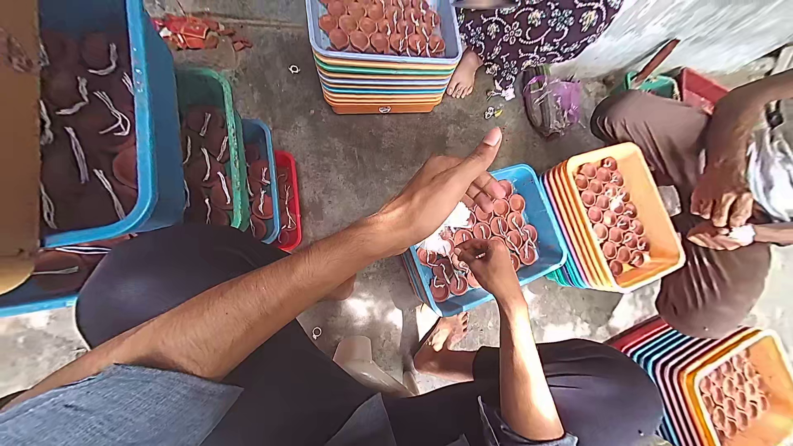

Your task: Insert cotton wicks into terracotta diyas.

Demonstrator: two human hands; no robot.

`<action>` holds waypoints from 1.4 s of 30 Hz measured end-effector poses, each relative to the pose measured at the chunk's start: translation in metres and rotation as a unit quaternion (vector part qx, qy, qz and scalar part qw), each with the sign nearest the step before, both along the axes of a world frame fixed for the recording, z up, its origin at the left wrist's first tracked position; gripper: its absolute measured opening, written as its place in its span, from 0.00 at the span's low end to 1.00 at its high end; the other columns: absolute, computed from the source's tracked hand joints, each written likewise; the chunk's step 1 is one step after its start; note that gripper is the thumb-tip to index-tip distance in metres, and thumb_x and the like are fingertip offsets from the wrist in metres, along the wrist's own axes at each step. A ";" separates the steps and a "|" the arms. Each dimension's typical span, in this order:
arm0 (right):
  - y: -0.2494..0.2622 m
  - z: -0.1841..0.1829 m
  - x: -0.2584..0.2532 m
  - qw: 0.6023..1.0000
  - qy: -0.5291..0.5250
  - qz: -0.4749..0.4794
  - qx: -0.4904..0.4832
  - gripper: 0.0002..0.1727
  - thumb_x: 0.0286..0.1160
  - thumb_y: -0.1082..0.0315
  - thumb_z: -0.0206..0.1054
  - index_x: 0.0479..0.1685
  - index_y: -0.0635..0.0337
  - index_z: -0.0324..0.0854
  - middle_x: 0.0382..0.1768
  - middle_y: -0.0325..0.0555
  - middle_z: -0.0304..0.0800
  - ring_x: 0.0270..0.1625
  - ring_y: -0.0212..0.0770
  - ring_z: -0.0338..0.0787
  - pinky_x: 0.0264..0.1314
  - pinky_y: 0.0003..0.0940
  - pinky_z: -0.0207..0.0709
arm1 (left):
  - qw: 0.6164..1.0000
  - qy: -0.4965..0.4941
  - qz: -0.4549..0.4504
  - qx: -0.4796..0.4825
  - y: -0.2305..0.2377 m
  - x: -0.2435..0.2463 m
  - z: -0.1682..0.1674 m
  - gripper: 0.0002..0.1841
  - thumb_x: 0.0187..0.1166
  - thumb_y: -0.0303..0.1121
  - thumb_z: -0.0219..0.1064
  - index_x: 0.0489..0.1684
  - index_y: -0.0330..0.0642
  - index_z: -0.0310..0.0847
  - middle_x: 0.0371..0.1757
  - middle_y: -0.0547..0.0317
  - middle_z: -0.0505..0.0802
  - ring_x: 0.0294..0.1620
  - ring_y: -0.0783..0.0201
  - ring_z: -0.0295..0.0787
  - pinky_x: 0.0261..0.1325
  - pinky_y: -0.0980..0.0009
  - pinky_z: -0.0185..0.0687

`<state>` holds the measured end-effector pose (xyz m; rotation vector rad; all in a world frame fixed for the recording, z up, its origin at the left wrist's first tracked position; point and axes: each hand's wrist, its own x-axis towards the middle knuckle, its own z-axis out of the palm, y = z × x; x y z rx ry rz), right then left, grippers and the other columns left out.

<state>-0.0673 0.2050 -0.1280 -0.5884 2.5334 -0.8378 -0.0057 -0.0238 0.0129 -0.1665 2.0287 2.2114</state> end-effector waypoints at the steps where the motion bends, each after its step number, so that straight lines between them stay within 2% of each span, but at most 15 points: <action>1: 0.001 0.003 -0.001 1.000 -0.009 0.022 -0.001 0.07 0.77 0.68 0.70 0.45 0.54 0.94 0.42 0.38 0.97 0.48 0.32 0.93 0.58 0.38 0.84 | 1.000 0.005 -0.001 0.001 0.000 0.000 -0.001 0.39 0.94 0.59 0.32 0.44 0.41 0.90 0.36 0.58 0.94 0.26 0.70 0.87 0.18 0.77 0.73; 3: 0.002 0.004 -0.001 0.997 -0.041 0.065 0.031 0.12 0.74 0.72 0.69 0.51 0.53 0.95 0.52 0.43 0.96 0.60 0.41 0.90 0.67 0.47 0.79 | 1.000 0.006 -0.004 0.004 0.002 0.000 -0.002 0.39 0.94 0.59 0.32 0.44 0.40 0.90 0.37 0.57 0.94 0.27 0.69 0.87 0.19 0.77 0.74; 5: -0.001 -0.007 0.001 0.992 -0.056 0.075 0.080 0.12 0.72 0.67 0.72 0.52 0.53 0.94 0.53 0.46 0.95 0.59 0.48 0.89 0.67 0.53 0.78 | 1.000 0.006 -0.002 0.010 0.004 -0.001 -0.005 0.40 0.94 0.59 0.32 0.43 0.40 0.90 0.37 0.56 0.94 0.25 0.69 0.86 0.18 0.76 0.73; 8: -0.008 -0.034 0.006 0.985 -0.067 0.088 0.131 0.12 0.72 0.64 0.70 0.49 0.53 0.93 0.49 0.48 0.95 0.56 0.51 0.91 0.64 0.58 0.80 | 1.000 -0.004 -0.007 0.009 0.005 -0.002 -0.007 0.40 0.94 0.60 0.32 0.44 0.40 0.90 0.39 0.57 0.95 0.27 0.68 0.87 0.19 0.76 0.74; 14: -0.017 -0.065 0.013 0.971 -0.073 0.116 0.196 0.15 0.76 0.59 0.67 0.56 0.52 0.92 0.55 0.51 0.93 0.62 0.53 0.90 0.68 0.60 0.80 | 1.000 -0.008 -0.011 0.012 0.004 -0.001 -0.006 0.40 0.94 0.59 0.31 0.45 0.39 0.89 0.36 0.56 0.93 0.25 0.67 0.86 0.22 0.74 0.78; 17: -0.016 -0.071 0.012 0.970 -0.073 0.117 0.202 0.16 0.76 0.60 0.67 0.57 0.52 0.92 0.56 0.52 0.93 0.62 0.52 0.90 0.69 0.58 0.79 | 1.000 -0.016 -0.008 0.016 0.003 0.000 -0.006 0.40 0.93 0.60 0.31 0.44 0.40 0.89 0.35 0.56 0.93 0.24 0.67 0.86 0.19 0.75 0.76; 27: -0.018 -0.059 0.011 0.964 -0.073 0.123 0.224 0.15 0.73 0.56 0.70 0.53 0.50 0.92 0.56 0.50 0.92 0.66 0.52 0.86 0.71 0.57 0.77 | 1.000 -0.017 0.003 0.026 0.002 0.000 -0.006 0.41 0.93 0.61 0.30 0.44 0.40 0.89 0.34 0.56 0.93 0.22 0.67 0.85 0.17 0.75 0.75; 29: -0.015 -0.044 0.008 0.975 -0.047 0.116 0.183 0.14 0.70 0.55 0.73 0.49 0.49 0.94 0.54 0.48 0.92 0.65 0.52 0.86 0.72 0.55 0.75 | 1.000 -0.004 0.002 0.030 0.001 0.000 -0.006 0.42 0.92 0.62 0.28 0.45 0.41 0.89 0.37 0.56 0.94 0.25 0.67 0.87 0.17 0.75 0.75; 31: -0.013 -0.017 0.007 0.990 -0.002 0.088 0.109 0.16 0.70 0.57 0.73 0.53 0.52 0.93 0.53 0.49 0.92 0.61 0.50 0.87 0.69 0.52 0.77 | 0.999 0.029 0.004 0.034 0.002 0.004 -0.009 0.44 0.91 0.64 0.27 0.47 0.40 0.89 0.36 0.53 0.93 0.25 0.65 0.86 0.17 0.75 0.75; 32: -0.012 -0.001 0.008 0.996 0.029 0.068 0.052 0.16 0.72 0.57 0.71 0.54 0.53 0.92 0.50 0.47 0.93 0.56 0.46 0.89 0.63 0.48 0.81 | 0.998 0.047 0.003 0.035 0.002 0.006 -0.010 0.45 0.91 0.64 0.26 0.48 0.39 0.88 0.35 0.52 0.92 0.25 0.64 0.85 0.20 0.75 0.77; 34: -0.015 0.033 0.014 0.990 0.064 0.017 -0.127 0.12 0.75 0.59 0.70 0.49 0.53 0.93 0.42 0.38 0.94 0.40 0.32 0.89 0.40 0.29 0.82 | 0.996 0.079 0.002 0.036 0.004 0.006 -0.011 0.44 0.92 0.63 0.24 0.51 0.38 0.87 0.38 0.51 0.91 0.29 0.62 0.85 0.25 0.73 0.79; 35: -0.018 0.049 0.019 0.969 0.048 -0.003 -0.241 0.10 0.75 0.62 0.73 0.46 0.57 0.93 0.41 0.39 0.95 0.38 0.30 0.90 0.37 0.25 0.84 | 0.995 0.095 0.004 0.034 0.005 0.006 -0.011 0.44 0.92 0.62 0.24 0.52 0.39 0.87 0.40 0.52 0.90 0.31 0.62 0.85 0.27 0.73 0.80; 37: -0.025 0.081 0.034 0.908 -0.004 -0.015 -0.418 0.08 0.75 0.70 0.75 0.45 0.65 0.91 0.43 0.46 0.95 0.42 0.35 0.93 0.45 0.29 0.88 | 0.992 0.119 0.012 0.031 0.008 0.007 -0.012 0.43 0.93 0.60 0.23 0.55 0.40 0.86 0.44 0.53 0.90 0.34 0.63 0.86 0.28 0.73 0.82; 39: -0.032 0.096 0.048 0.864 -0.028 -0.007 -0.503 0.10 0.72 0.72 0.77 0.48 0.69 0.90 0.45 0.48 0.95 0.44 0.35 0.93 0.50 0.30 0.89 | 0.990 0.142 0.011 0.026 0.011 0.007 -0.014 0.41 0.93 0.59 0.23 0.58 0.40 0.85 0.46 0.53 0.90 0.38 0.63 0.87 0.33 0.72 0.85; 42: -0.044 0.098 0.067 0.836 -0.029 -0.039 -0.546 0.17 0.63 0.74 0.83 0.49 0.72 0.88 0.45 0.51 0.93 0.41 0.35 0.91 0.45 0.28 0.89 | 0.984 0.176 0.006 0.008 0.016 0.009 -0.019 0.40 0.94 0.56 0.23 0.62 0.40 0.83 0.52 0.55 0.90 0.50 0.61 0.87 0.50 0.65 0.86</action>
